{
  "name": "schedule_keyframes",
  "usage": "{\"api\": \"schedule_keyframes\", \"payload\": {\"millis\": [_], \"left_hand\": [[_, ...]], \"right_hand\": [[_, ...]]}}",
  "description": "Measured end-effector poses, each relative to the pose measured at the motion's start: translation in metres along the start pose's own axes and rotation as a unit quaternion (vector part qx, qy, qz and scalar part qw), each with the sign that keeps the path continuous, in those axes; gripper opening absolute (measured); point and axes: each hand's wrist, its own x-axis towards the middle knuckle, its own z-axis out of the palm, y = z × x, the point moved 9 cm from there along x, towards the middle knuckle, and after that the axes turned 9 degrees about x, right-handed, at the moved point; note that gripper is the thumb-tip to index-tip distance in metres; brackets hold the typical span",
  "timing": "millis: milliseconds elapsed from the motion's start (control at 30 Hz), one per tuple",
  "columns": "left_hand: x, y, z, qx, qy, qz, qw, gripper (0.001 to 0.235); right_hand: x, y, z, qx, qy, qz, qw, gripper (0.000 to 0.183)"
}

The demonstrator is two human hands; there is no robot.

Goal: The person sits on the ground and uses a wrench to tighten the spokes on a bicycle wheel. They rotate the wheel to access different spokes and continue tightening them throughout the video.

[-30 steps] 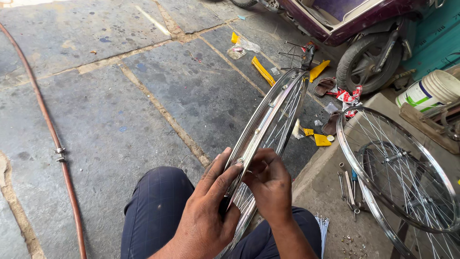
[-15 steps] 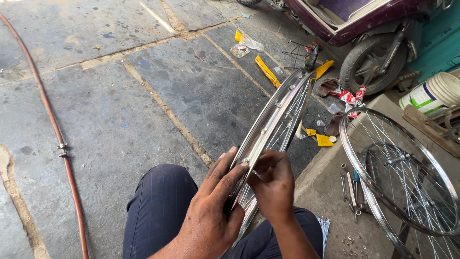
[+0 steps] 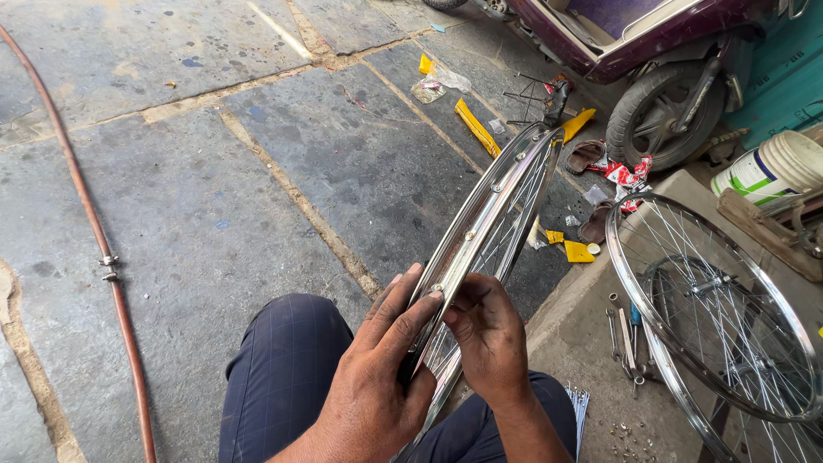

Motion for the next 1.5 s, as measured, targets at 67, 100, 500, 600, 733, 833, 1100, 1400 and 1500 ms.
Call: {"api": "schedule_keyframes", "payload": {"millis": [67,100,500,600,733,833,1100,1400,1500], "left_hand": [[0.001,0.003,-0.003,0.004,0.008,0.009,1.0,0.074],[-0.001,0.004,-0.005,0.006,0.012,0.01,1.0,0.075],[-0.059,-0.041,0.022,-0.107,0.025,0.01,0.994,0.073],[-0.04,-0.025,0.017,-0.092,0.029,0.028,0.995,0.077],[-0.012,-0.001,0.007,-0.038,-0.005,0.021,0.999,0.083],[0.002,0.008,-0.007,-0.037,-0.018,0.009,0.999,0.084],[-0.007,0.004,-0.008,-0.092,0.027,0.002,0.995,0.075],[-0.009,-0.009,0.001,-0.078,0.013,0.007,0.997,0.067],[-0.009,-0.009,0.0,-0.058,0.001,-0.007,0.998,0.068]], "right_hand": [[0.001,0.009,-0.004,0.021,0.017,0.014,1.0,0.03],[0.002,0.012,-0.005,0.037,0.014,0.016,0.999,0.029],[-0.033,0.002,0.006,-0.19,-0.02,-0.092,0.977,0.02],[-0.023,0.023,-0.013,-0.135,0.01,0.069,0.988,0.019],[-0.002,0.013,-0.022,-0.158,0.059,0.08,0.982,0.019],[0.006,-0.014,-0.005,-0.086,0.06,-0.01,0.994,0.018],[0.009,-0.014,0.005,-0.285,0.141,-0.037,0.947,0.039],[-0.004,-0.022,0.011,-0.075,0.021,-0.025,0.997,0.034],[-0.002,-0.018,0.003,-0.12,0.089,-0.022,0.989,0.034]]}}
